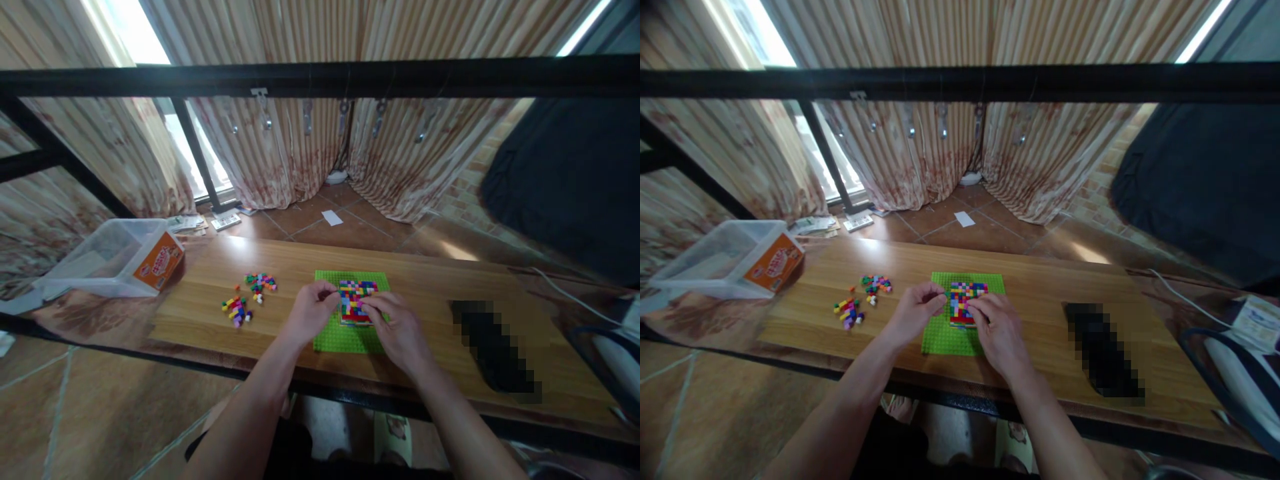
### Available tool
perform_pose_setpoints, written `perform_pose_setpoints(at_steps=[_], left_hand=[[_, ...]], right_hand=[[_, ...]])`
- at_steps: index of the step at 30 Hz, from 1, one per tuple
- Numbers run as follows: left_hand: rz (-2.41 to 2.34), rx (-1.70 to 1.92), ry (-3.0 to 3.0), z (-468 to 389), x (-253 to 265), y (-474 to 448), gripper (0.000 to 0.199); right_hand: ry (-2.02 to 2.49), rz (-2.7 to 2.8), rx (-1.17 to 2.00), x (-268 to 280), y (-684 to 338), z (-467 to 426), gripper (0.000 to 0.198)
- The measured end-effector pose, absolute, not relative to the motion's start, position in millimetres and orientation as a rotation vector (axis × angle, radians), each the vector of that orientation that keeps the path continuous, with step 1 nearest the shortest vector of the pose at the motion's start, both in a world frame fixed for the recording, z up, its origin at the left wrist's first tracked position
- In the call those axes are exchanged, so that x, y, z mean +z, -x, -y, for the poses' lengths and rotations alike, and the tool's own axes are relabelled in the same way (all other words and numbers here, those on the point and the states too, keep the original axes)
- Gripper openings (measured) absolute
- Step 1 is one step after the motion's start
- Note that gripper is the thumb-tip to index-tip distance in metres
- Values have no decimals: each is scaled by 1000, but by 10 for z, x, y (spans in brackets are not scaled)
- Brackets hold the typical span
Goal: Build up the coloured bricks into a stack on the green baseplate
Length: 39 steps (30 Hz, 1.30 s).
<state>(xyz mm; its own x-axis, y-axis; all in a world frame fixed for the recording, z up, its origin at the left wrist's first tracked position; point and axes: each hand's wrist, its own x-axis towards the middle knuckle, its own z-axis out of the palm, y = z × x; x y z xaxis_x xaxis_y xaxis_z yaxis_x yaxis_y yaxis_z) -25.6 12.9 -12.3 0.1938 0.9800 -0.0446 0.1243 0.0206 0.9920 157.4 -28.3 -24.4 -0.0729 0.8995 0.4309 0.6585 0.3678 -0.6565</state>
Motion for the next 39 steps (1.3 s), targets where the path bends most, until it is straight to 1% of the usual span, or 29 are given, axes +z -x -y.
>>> perform_pose_setpoints(at_steps=[8, 15, 21, 33, 39], left_hand=[[-1193, 939, -1486, -129, -146, 273, 9], [-1230, 901, -1553, -118, -133, 272, 10], [-1269, 870, -1580, -111, -136, 248, 10], [-1257, 846, -1642, -92, -124, 237, 13], [-1278, 830, -1626, -95, -121, 234, 12]], right_hand=[[1340, 1903, 231, -301, -1550, 258, 21], [1371, 1901, 225, -302, -1523, 263, 17], [1384, 1842, 152, -336, -1503, 238, 16], [1396, 1874, 141, -291, -1499, 261, 17], [1448, 1749, 150, -274, -1456, 257, 17]])
